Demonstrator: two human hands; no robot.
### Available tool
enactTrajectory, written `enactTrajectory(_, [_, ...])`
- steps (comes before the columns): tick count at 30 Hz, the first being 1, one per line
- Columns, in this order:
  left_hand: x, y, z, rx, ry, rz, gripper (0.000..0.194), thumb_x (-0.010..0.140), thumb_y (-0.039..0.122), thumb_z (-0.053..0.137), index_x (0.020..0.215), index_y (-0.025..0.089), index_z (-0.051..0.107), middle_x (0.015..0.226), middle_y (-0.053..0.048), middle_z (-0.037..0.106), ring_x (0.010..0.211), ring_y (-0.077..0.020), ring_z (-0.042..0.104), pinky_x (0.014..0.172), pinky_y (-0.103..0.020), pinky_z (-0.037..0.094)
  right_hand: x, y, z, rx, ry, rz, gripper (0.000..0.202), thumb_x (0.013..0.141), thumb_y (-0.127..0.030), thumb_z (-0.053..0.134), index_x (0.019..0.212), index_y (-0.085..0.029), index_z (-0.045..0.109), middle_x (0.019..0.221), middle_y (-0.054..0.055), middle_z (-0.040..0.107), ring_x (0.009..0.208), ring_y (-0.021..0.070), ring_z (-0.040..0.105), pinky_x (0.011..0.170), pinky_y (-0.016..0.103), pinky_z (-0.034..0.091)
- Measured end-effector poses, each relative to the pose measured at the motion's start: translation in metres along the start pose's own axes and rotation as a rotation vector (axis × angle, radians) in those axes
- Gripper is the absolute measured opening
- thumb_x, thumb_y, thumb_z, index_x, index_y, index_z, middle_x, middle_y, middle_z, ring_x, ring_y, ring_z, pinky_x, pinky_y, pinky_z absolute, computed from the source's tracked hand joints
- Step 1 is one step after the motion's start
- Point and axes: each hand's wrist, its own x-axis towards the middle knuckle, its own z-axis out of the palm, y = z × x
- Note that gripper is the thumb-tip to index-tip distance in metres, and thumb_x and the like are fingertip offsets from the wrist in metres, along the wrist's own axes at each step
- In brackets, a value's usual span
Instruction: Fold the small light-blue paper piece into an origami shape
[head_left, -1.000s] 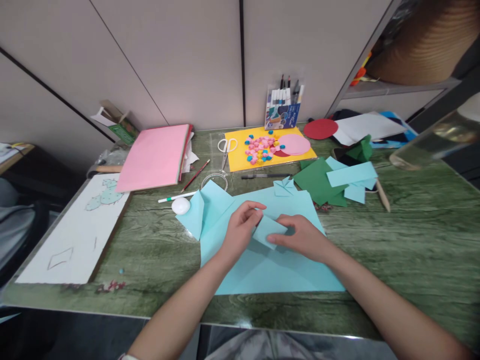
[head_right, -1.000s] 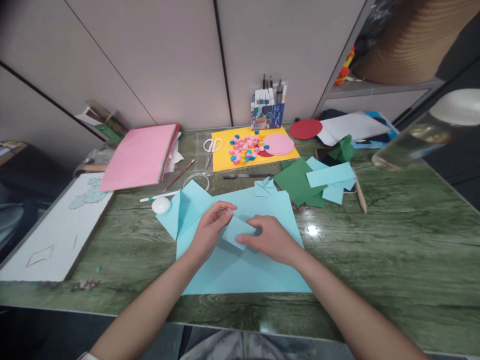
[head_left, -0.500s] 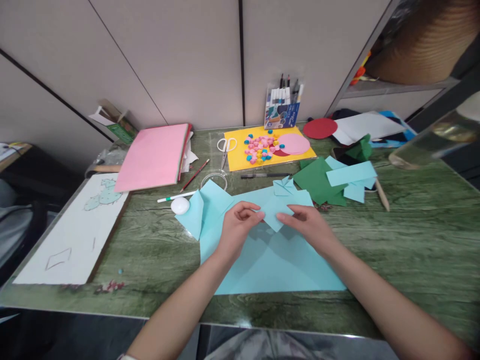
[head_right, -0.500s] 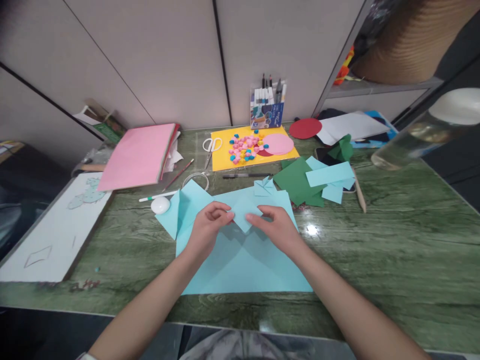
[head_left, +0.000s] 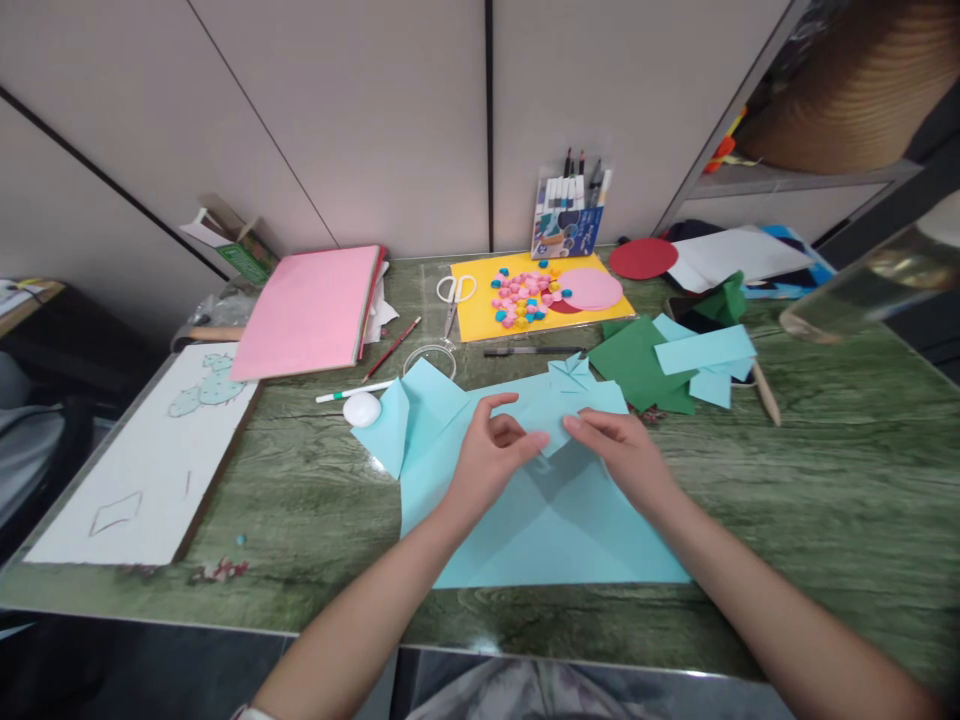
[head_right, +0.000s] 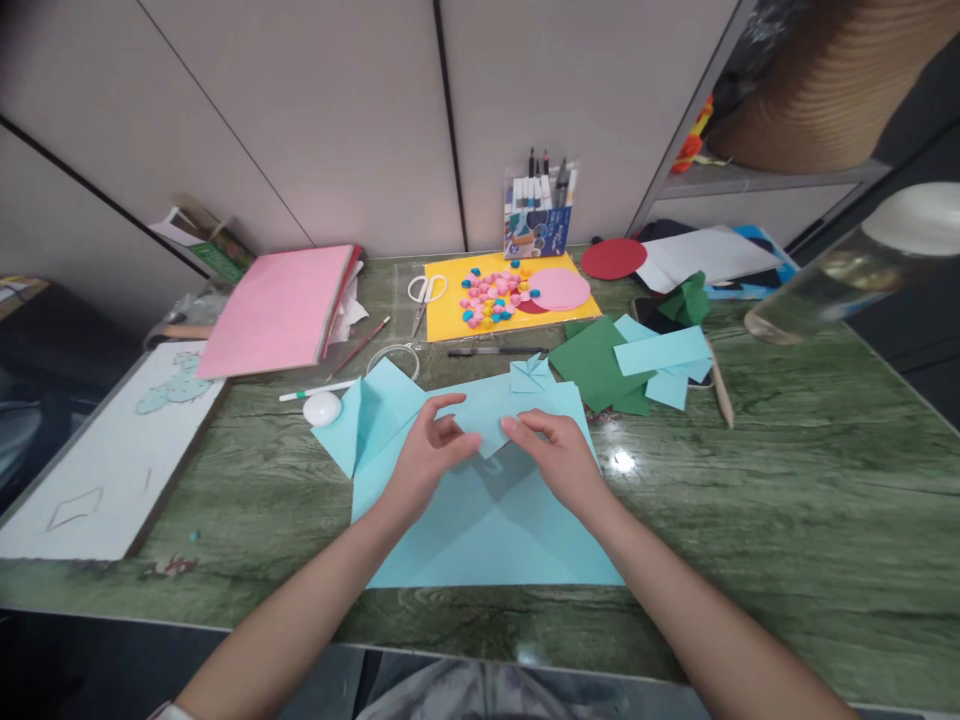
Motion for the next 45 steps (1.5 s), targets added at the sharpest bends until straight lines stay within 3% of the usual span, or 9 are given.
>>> enactTrajectory(4, [0.0,0.002,0.002,0.049,-0.043,-0.069,0.055,0.062,0.028,0.074,0.108,0.018,0.045,0.053,0.006,0.055,0.06,-0.0162,0.062,0.059,-0.024,0.042,-0.001,-0.002,0.002,-0.056,0.024,-0.011,0.04,0.08,-0.043,0.052,0.052,-0.019,0.038,0.056,-0.004,0.027,0.056,0.0106,0.029,0.053,0.025,0.026])
enactTrajectory(11, [-0.001,-0.002,0.003,0.113,-0.046,0.015,0.046,0.063,0.019,0.071,0.102,0.021,0.047,0.054,0.008,0.054,0.053,-0.0108,0.056,0.054,-0.021,0.041,-0.002,-0.002,0.006,0.103,-0.035,0.099,0.026,0.066,-0.043,0.067,0.069,-0.017,0.06,0.062,-0.001,0.054,0.062,0.0153,0.047,0.058,0.028,0.037])
enactTrajectory(16, [-0.002,-0.006,0.005,0.15,-0.058,0.021,0.044,0.061,0.019,0.071,0.099,0.02,0.048,0.06,0.007,0.055,0.055,-0.009,0.053,0.055,-0.021,0.042,-0.002,0.002,0.008,0.215,-0.049,0.126,0.026,0.064,-0.038,0.069,0.077,-0.016,0.065,0.073,0.002,0.061,0.07,0.0176,0.053,0.065,0.03,0.041])
enactTrajectory(23, [-0.001,-0.004,0.002,0.078,-0.083,-0.084,0.047,0.056,0.023,0.076,0.092,0.02,0.046,0.052,0.008,0.056,0.047,-0.0085,0.05,0.05,-0.02,0.038,-0.005,0.001,0.009,0.252,-0.05,0.126,0.025,0.066,-0.037,0.069,0.079,-0.016,0.064,0.072,0.0,0.06,0.071,0.0164,0.052,0.068,0.029,0.041])
enactTrajectory(27, [-0.001,-0.003,0.002,0.059,-0.107,-0.083,0.044,0.057,0.023,0.076,0.089,0.02,0.046,0.051,0.009,0.054,0.046,-0.0078,0.049,0.05,-0.02,0.038,-0.005,0.0,0.009,0.23,-0.001,0.111,0.025,0.065,-0.04,0.068,0.071,-0.017,0.061,0.067,0.0,0.058,0.067,0.0162,0.051,0.063,0.029,0.039])
enactTrajectory(34, [-0.002,-0.001,0.004,0.141,-0.125,-0.064,0.033,0.059,0.022,0.074,0.078,0.018,0.048,0.054,0.006,0.054,0.05,-0.0083,0.049,0.052,-0.021,0.039,-0.001,0.007,0.006,0.263,0.115,0.074,0.04,0.065,-0.036,0.07,0.049,-0.019,0.038,0.058,-0.005,0.033,0.059,0.0118,0.039,0.059,0.025,0.032])
enactTrajectory(37, [-0.002,0.0,0.003,0.216,-0.151,-0.052,0.029,0.059,0.024,0.074,0.069,0.017,0.048,0.054,0.005,0.053,0.051,-0.0082,0.048,0.052,-0.021,0.038,-0.001,0.006,0.003,0.318,0.07,0.071,0.028,0.068,-0.033,0.069,0.057,-0.018,0.047,0.065,-0.004,0.039,0.061,0.0114,0.039,0.059,0.025,0.032])
enactTrajectory(41, [-0.003,0.001,0.004,0.242,-0.175,-0.037,0.03,0.059,0.029,0.075,0.06,0.016,0.048,0.053,0.005,0.052,0.05,-0.0077,0.046,0.051,-0.021,0.037,-0.001,0.005,0.001,0.361,0.107,0.081,0.018,0.066,-0.03,0.072,0.066,-0.018,0.058,0.071,-0.003,0.045,0.065,0.0113,0.041,0.061,0.024,0.032])
enactTrajectory(45, [-0.001,0.0,0.002,0.102,-0.092,-0.059,0.027,0.056,0.027,0.077,0.069,0.015,0.057,0.054,0.004,0.054,0.051,-0.0086,0.049,0.054,-0.022,0.039,0.0,0.006,-0.002,0.43,0.142,0.122,0.016,0.066,-0.029,0.073,0.07,-0.018,0.061,0.07,-0.003,0.048,0.066,0.0107,0.041,0.063,0.024,0.031])
